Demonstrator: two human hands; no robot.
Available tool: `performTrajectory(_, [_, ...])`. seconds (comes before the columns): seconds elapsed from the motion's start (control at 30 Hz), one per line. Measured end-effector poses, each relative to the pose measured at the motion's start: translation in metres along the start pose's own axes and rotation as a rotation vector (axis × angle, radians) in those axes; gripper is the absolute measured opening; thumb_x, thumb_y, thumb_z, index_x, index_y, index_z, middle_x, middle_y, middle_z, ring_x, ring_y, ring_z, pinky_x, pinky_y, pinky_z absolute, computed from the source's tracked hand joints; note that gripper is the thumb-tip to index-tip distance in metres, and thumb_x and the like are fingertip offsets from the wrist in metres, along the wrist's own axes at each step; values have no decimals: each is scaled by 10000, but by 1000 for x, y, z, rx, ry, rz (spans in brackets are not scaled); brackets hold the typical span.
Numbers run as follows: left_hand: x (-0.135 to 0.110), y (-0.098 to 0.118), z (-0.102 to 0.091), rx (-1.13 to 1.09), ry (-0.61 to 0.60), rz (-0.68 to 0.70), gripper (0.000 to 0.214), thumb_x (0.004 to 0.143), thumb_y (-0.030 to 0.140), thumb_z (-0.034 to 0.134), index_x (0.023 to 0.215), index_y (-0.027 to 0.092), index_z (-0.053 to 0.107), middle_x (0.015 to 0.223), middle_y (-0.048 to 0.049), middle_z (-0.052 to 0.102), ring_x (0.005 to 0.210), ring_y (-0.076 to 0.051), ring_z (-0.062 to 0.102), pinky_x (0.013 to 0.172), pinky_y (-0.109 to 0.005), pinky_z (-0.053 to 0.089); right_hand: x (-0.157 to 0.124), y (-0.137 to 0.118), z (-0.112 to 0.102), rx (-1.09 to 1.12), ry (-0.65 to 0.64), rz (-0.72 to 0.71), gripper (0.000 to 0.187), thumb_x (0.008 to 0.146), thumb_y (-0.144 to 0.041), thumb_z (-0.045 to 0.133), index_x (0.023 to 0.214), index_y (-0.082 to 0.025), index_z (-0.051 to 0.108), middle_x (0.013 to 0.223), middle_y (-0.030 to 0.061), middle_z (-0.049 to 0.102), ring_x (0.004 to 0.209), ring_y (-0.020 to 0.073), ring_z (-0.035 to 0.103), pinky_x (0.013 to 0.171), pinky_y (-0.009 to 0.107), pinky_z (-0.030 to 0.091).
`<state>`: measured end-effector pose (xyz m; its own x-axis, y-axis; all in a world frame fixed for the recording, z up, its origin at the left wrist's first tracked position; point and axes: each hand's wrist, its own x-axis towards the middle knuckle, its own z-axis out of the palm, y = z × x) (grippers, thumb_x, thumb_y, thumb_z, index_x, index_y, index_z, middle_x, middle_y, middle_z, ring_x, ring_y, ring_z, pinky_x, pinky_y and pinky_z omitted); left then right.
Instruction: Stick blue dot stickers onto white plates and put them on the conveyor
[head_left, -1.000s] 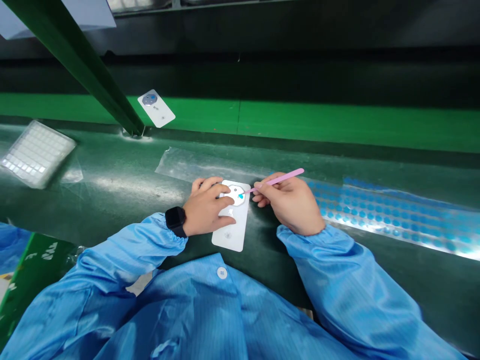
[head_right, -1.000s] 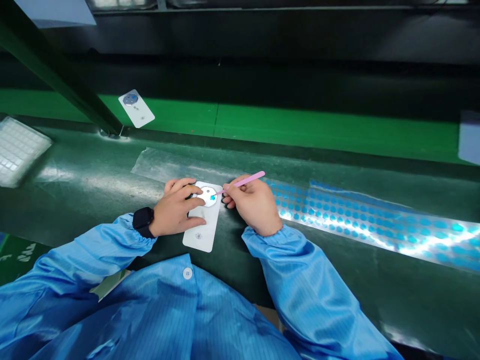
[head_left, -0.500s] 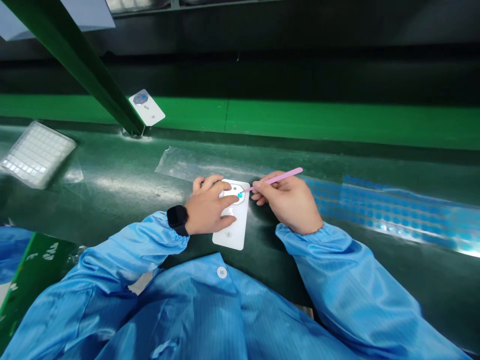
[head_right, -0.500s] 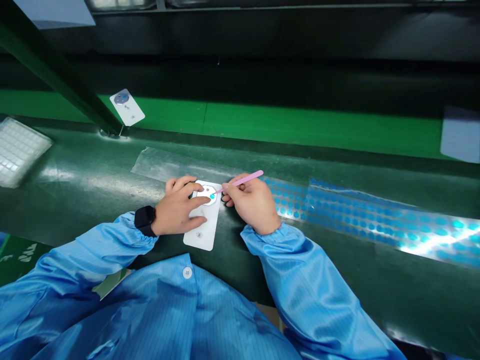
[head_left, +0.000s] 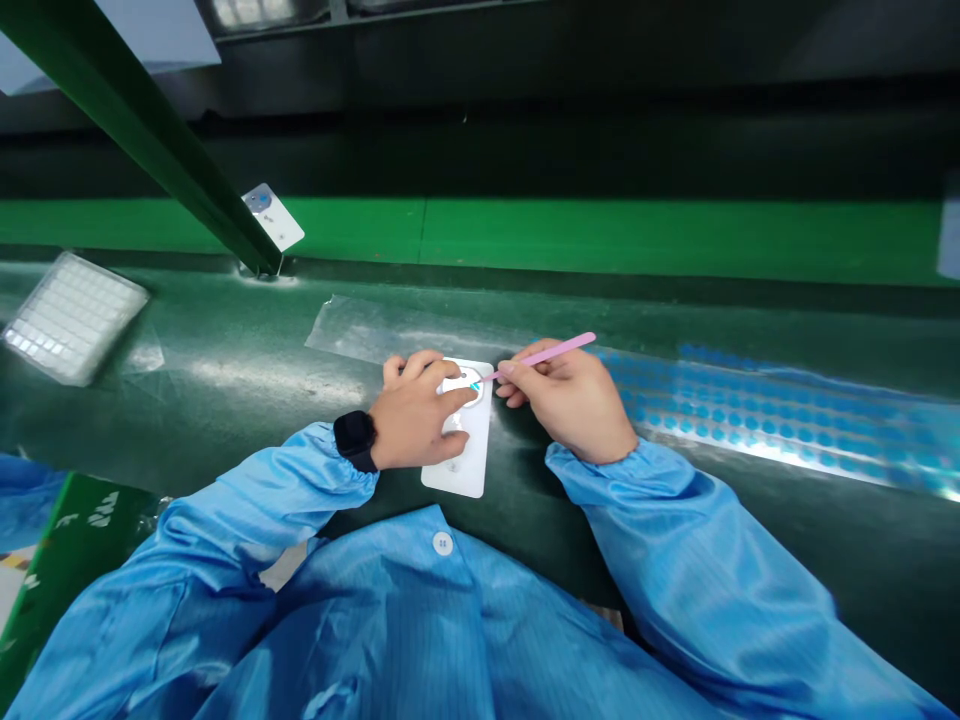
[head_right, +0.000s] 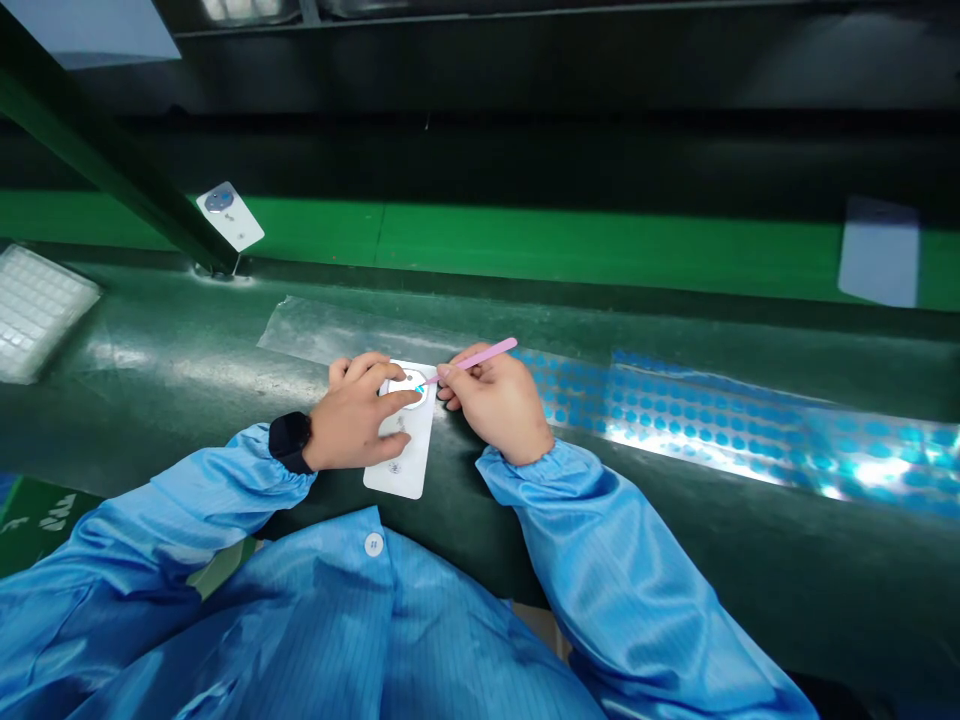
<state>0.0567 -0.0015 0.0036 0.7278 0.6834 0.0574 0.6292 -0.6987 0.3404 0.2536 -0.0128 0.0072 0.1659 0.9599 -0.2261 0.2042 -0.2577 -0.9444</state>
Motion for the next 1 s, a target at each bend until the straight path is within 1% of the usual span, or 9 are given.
performTrajectory(0.33, [1,3,0,28,-29,-27,480,730,436,645,1180,269,627,1259,-90,558,1214,-331,389,853,-477,289,0,-1,0,27,11,1,289,668,-415,772,684,-175,611,559,34,656,473,158,616,438,263,511])
performTrajectory(0.57, [2,4,-2,32,-51,-36,509,719,439,650,1196,264,618,1254,-95,551,1204,-342,381,853,-481,296,2,6,-2,154,4,1,316,677,-442,774,713,-187,591,571,22,660,470,144,610,431,250,503])
performTrajectory(0.83, [2,2,-2,41,-39,-41,522,713,453,652,1198,263,613,1255,-87,562,1205,-330,390,845,-478,297,4,9,-3,173,-13,-1,305,691,-427,771,715,-178,597,575,21,660,476,141,618,437,244,505])
performTrajectory(1.0, [3,3,-3,65,-48,-51,509,725,461,634,1193,260,625,1262,-103,569,1203,-339,395,848,-486,298,4,8,-3,186,-18,1,295,685,-416,768,709,-175,599,565,23,657,473,141,612,433,243,500])
